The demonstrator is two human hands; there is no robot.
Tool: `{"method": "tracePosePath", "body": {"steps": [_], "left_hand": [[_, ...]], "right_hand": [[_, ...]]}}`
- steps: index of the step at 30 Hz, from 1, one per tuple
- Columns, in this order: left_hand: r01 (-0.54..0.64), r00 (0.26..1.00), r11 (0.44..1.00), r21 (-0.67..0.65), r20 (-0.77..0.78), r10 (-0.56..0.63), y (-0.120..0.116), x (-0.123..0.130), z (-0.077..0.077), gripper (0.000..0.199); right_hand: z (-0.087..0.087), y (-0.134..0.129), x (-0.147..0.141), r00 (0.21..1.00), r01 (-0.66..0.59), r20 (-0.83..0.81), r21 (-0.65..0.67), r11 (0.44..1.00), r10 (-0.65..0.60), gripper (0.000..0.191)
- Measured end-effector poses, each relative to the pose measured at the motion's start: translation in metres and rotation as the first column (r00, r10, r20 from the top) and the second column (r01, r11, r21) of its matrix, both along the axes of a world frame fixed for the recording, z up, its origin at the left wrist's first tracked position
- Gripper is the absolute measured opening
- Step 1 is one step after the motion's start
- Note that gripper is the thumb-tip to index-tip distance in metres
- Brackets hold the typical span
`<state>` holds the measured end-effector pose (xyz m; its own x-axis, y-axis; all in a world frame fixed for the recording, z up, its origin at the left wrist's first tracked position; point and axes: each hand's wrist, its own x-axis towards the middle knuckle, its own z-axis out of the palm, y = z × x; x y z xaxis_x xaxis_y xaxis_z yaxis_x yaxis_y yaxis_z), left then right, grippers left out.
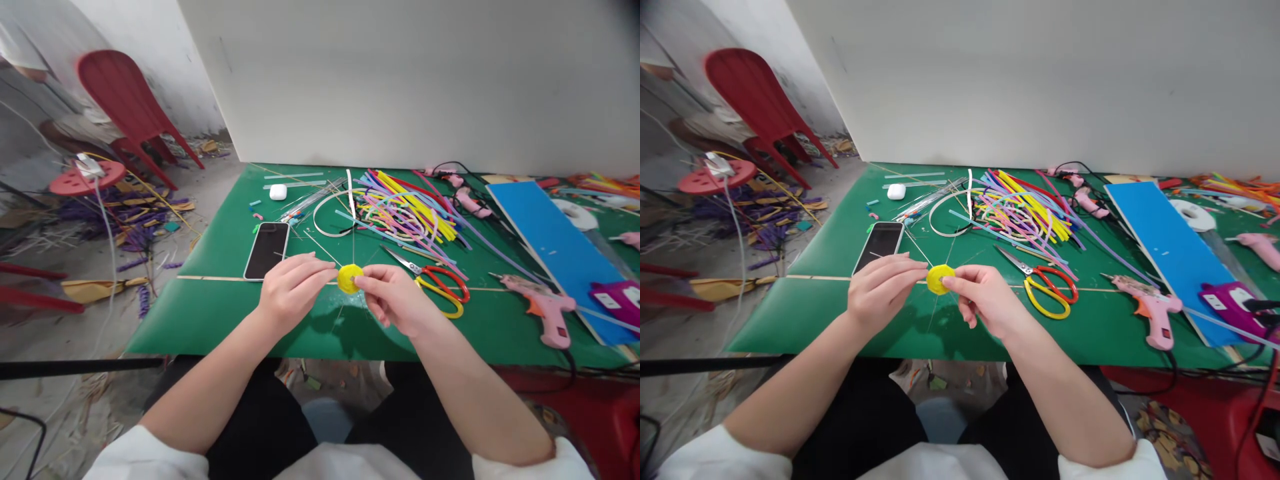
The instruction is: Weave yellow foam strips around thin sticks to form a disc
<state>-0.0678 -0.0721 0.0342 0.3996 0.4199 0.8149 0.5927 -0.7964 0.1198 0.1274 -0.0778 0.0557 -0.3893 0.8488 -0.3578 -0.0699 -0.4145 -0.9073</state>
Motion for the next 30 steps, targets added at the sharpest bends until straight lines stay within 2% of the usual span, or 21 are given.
{"method": "tracePosePath", "body": {"steps": [2,4,6,7,9,11,14,20,26,30], "left_hand": [[0.020,1.000,1.000,-0.005,-0.001,-0.020,0.002,-0.004,0.001,0.018],[0.023,1.000,1.000,-0.001,0.013,-0.022,0.003,-0.007,0.002,0.017],[0.029,1.000,1.000,-0.006,0.011,-0.029,0.004,-0.010,0.005,0.016],[0.037,0.999,0.999,-0.011,0.000,-0.037,0.004,-0.010,0.005,0.015],[0.058,0.998,0.998,-0.023,-0.028,-0.059,0.003,-0.009,0.007,0.015],[0.074,0.996,0.997,-0.028,-0.050,-0.075,0.003,-0.008,0.007,0.016],[0.087,0.991,0.996,-0.020,-0.097,-0.089,0.002,-0.004,0.007,0.016],[0.078,0.988,0.997,0.015,-0.137,-0.075,-0.001,-0.002,0.007,0.014],[0.081,0.991,0.997,-0.001,-0.103,-0.081,-0.003,-0.001,0.006,0.017],[0.071,0.993,0.997,0.006,-0.099,-0.070,-0.004,-0.001,0.008,0.018]], "right_hand": [[0.006,-0.002,0.005,0.986,0.068,0.142,0.157,0.985,-0.091,0.028],[0.011,-0.004,0.012,0.938,0.159,0.242,0.336,0.928,-0.248,0.028],[0.015,-0.004,0.016,0.909,0.222,0.227,0.447,0.867,-0.349,0.023],[0.015,-0.003,0.016,0.920,0.229,0.188,0.452,0.862,-0.343,0.022],[0.012,-0.002,0.015,0.968,0.181,0.095,0.372,0.910,-0.232,0.022],[0.007,-0.001,0.010,0.996,0.085,0.007,0.236,0.968,-0.089,0.028],[0.001,-0.001,0.004,0.996,-0.013,-0.082,0.107,0.994,0.022,0.035],[0.000,-0.001,0.000,0.993,-0.035,-0.109,0.067,0.997,0.042,0.040],[0.000,-0.002,0.000,0.990,0.011,-0.144,0.097,0.995,0.003,0.036],[0.005,-0.002,0.001,0.992,-0.012,-0.124,0.096,0.995,0.024,0.036]]}}
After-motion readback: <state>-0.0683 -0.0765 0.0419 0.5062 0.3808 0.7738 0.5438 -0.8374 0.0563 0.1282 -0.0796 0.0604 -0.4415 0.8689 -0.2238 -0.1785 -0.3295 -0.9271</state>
